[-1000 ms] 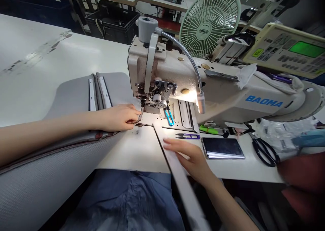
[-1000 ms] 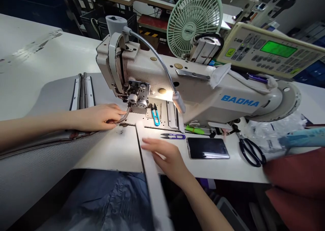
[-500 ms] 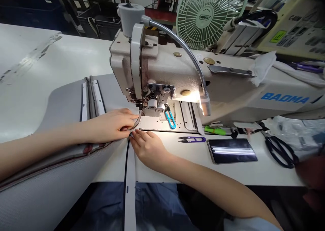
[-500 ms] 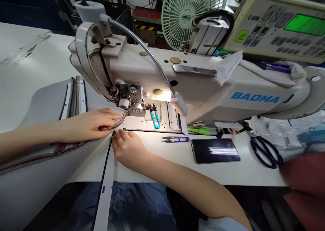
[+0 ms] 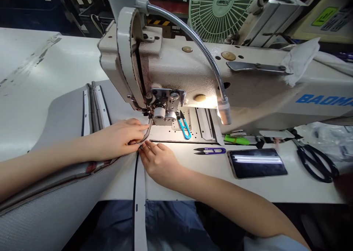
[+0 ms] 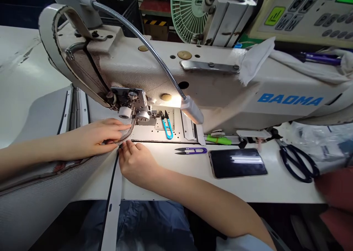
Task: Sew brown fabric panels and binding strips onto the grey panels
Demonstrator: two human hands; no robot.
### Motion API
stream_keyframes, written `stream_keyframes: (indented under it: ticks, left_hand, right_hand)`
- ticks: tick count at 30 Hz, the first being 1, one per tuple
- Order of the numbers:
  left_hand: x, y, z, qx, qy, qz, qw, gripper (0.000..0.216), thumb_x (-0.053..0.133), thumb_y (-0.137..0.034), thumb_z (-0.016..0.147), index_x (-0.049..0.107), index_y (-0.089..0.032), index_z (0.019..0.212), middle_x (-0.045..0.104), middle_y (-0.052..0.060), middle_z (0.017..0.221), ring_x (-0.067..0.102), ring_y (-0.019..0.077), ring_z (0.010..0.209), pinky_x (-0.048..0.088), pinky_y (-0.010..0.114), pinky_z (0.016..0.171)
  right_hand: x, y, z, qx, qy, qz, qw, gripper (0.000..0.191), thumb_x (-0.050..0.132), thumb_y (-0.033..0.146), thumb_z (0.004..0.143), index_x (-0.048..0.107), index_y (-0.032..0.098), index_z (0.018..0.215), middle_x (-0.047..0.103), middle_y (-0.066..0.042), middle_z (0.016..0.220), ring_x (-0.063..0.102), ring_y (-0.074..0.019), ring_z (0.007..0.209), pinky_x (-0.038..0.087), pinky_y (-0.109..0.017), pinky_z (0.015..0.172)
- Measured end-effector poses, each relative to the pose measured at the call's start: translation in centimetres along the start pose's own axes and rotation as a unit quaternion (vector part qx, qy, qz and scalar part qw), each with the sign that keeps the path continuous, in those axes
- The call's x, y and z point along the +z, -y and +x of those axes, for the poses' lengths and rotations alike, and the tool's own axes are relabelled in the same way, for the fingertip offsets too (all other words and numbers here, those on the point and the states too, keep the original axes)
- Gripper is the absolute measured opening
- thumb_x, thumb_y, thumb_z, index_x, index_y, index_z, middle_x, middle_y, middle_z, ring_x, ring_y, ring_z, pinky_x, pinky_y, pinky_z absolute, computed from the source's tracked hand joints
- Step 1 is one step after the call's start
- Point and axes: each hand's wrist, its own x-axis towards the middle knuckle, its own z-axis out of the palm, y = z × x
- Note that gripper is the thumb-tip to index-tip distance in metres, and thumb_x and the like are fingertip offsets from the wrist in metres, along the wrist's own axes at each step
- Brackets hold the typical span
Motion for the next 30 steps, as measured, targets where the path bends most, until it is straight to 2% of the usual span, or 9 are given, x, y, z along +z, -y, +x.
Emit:
stream_keyframes:
  ticks: [5, 11, 15, 19, 24, 30]
  left_hand:
    - [0.0, -0.1, 0.0, 0.005, -0.013, -0.009, 1.0, 0.026, 0.046, -0.026, 0.092, 0.059, -0.02, 0.07, 0.067, 0.006, 0.115, 0.054, 0.026, 0.114, 0.047, 0.036, 0.093]
    - [0.5, 0.0, 0.1, -0.005, -0.007, 0.012, 1.0, 0.026, 0.045, -0.023, 0.093, 0.062, -0.019, 0.074, 0.059, 0.007, 0.139, 0.05, 0.0274, 0.125, 0.046, 0.041, 0.098]
    - [0.7, -0.1, 0.2, -0.011, 0.002, 0.011, 1.0, 0.026, 0.046, -0.023, 0.093, 0.059, -0.018, 0.07, 0.053, 0.009, 0.146, 0.047, 0.0288, 0.13, 0.043, 0.044, 0.102]
    - [0.9, -0.3, 0.3, -0.018, -0.002, 0.007, 1.0, 0.024, 0.05, -0.022, 0.091, 0.059, -0.017, 0.069, 0.052, 0.008, 0.148, 0.046, 0.0299, 0.131, 0.043, 0.045, 0.103]
    - [1.3, -0.4, 0.4, -0.021, -0.001, 0.031, 0.999, 0.024, 0.05, -0.023, 0.091, 0.067, -0.017, 0.076, 0.051, 0.011, 0.147, 0.044, 0.0328, 0.132, 0.043, 0.047, 0.102]
    - [1.1, 0.0, 1.1, -0.021, -0.023, 0.045, 0.999, 0.025, 0.05, -0.026, 0.091, 0.073, -0.018, 0.083, 0.055, 0.011, 0.141, 0.045, 0.0323, 0.128, 0.043, 0.046, 0.101]
  right_hand:
    - [-0.2, -0.1, -0.1, 0.009, 0.02, 0.028, 0.999, 0.032, 0.042, 0.009, 0.101, 0.067, 0.001, 0.12, 0.066, -0.024, 0.127, 0.065, -0.0293, 0.118, 0.056, -0.038, 0.077]
    - [-0.4, -0.3, -0.1, 0.02, 0.033, 0.064, 0.997, 0.031, 0.045, 0.01, 0.101, 0.065, 0.001, 0.123, 0.065, -0.025, 0.128, 0.062, -0.029, 0.121, 0.055, -0.039, 0.082]
    - [-0.2, -0.4, -0.1, 0.022, 0.019, 0.048, 0.998, 0.031, 0.044, 0.01, 0.101, 0.066, 0.001, 0.121, 0.066, -0.023, 0.127, 0.063, -0.029, 0.12, 0.055, -0.037, 0.08]
    - [-0.1, -0.3, -0.1, 0.027, -0.011, 0.019, 0.999, 0.033, 0.041, 0.01, 0.101, 0.068, 0.004, 0.117, 0.07, -0.018, 0.121, 0.065, -0.0276, 0.115, 0.055, -0.036, 0.076]
    - [-0.1, -0.4, 0.1, 0.03, -0.029, 0.018, 0.999, 0.031, 0.042, 0.009, 0.1, 0.07, 0.005, 0.112, 0.073, -0.016, 0.114, 0.066, -0.0262, 0.11, 0.053, -0.035, 0.077]
    - [0.2, -1.1, 0.3, 0.039, -0.019, 0.01, 0.999, 0.031, 0.043, 0.011, 0.099, 0.069, 0.005, 0.115, 0.071, -0.016, 0.119, 0.065, -0.0261, 0.111, 0.051, -0.034, 0.074]
